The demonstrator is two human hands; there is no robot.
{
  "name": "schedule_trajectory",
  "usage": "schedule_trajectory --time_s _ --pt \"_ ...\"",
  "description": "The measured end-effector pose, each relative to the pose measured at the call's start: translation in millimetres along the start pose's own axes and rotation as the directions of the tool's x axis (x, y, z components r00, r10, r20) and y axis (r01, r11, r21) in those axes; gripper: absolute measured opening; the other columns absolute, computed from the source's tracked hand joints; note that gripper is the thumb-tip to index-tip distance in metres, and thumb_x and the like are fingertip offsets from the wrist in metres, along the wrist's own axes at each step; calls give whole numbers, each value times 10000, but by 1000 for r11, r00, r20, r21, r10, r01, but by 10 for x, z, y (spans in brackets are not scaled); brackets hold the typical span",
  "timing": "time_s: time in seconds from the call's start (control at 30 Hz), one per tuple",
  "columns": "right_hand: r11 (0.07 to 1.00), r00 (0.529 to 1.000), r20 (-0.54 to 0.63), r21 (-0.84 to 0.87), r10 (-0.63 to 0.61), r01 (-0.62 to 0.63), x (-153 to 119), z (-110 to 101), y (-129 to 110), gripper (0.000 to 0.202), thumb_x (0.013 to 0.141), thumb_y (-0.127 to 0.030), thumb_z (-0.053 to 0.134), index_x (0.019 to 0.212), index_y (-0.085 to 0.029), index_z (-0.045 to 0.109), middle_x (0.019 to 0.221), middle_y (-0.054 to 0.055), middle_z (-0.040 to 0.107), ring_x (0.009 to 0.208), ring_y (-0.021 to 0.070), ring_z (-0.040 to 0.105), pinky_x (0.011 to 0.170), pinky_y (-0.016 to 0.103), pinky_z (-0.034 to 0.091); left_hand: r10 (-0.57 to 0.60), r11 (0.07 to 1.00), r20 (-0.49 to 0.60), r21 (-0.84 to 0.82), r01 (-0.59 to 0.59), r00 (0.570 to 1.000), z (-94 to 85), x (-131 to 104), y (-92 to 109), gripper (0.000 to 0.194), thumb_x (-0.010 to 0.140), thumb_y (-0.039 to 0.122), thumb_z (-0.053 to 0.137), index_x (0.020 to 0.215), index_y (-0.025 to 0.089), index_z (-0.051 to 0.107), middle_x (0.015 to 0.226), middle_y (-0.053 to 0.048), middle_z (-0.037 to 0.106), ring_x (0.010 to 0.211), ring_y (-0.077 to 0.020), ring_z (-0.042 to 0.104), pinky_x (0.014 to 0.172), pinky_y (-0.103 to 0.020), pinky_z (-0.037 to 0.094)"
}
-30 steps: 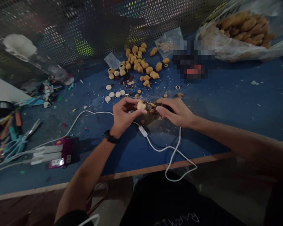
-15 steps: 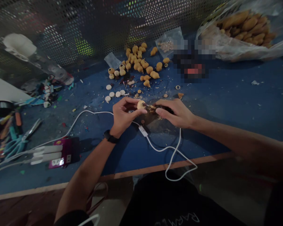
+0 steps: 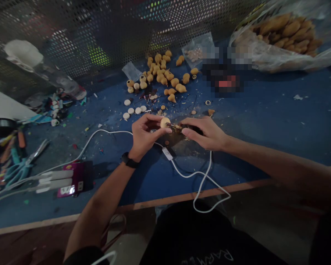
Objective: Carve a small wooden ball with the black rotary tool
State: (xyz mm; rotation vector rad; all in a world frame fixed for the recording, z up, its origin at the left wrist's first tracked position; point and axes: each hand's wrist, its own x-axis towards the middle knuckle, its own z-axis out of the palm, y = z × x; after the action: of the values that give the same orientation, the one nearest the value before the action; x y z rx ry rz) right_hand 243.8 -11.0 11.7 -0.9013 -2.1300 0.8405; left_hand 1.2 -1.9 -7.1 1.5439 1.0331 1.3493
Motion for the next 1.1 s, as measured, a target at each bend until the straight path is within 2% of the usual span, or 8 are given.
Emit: schedule_trajectory --time_s 0.33,0.6,0.83,1.1 --pt "998 997 -41 10 68 -68 20 14 -2 385 1080 -482 476 1054 -176 708 729 6 688 670 162 628 648 297 417 -17 1000 3 -26 17 1000 3 -9 -22 557 556 471 1036 949 201 748 878 -32 817 766 -176 799 706 -293 658" --pt "1000 1000 11 0 7 -7 5 0 -23 388 1072 -474 494 1053 -158 719 704 0 669 609 145 600 617 293 394 -14 1000 2 -6 14 1000 10 5 1 548 581 468 1027 950 203 719 902 -38 823 820 -205 816 738 -327 671" --pt "998 998 -30 11 64 -64 23 6 -18 416 1085 -500 458 1059 -167 706 729 5 679 640 150 604 640 301 407 -19 999 -3 -29 19 1000 24 -7 17 541 569 459 1031 932 195 730 889 -34 827 779 -181 815 720 -291 676" --pt "1000 1000 2 0 1 -1 4 5 -11 401 1073 -487 493 1059 -155 716 723 0 682 638 141 606 634 293 400 30 999 8 -15 -30 1000 30 0 12 531 605 475 1018 946 200 718 907 -42 828 815 -201 826 727 -310 684"
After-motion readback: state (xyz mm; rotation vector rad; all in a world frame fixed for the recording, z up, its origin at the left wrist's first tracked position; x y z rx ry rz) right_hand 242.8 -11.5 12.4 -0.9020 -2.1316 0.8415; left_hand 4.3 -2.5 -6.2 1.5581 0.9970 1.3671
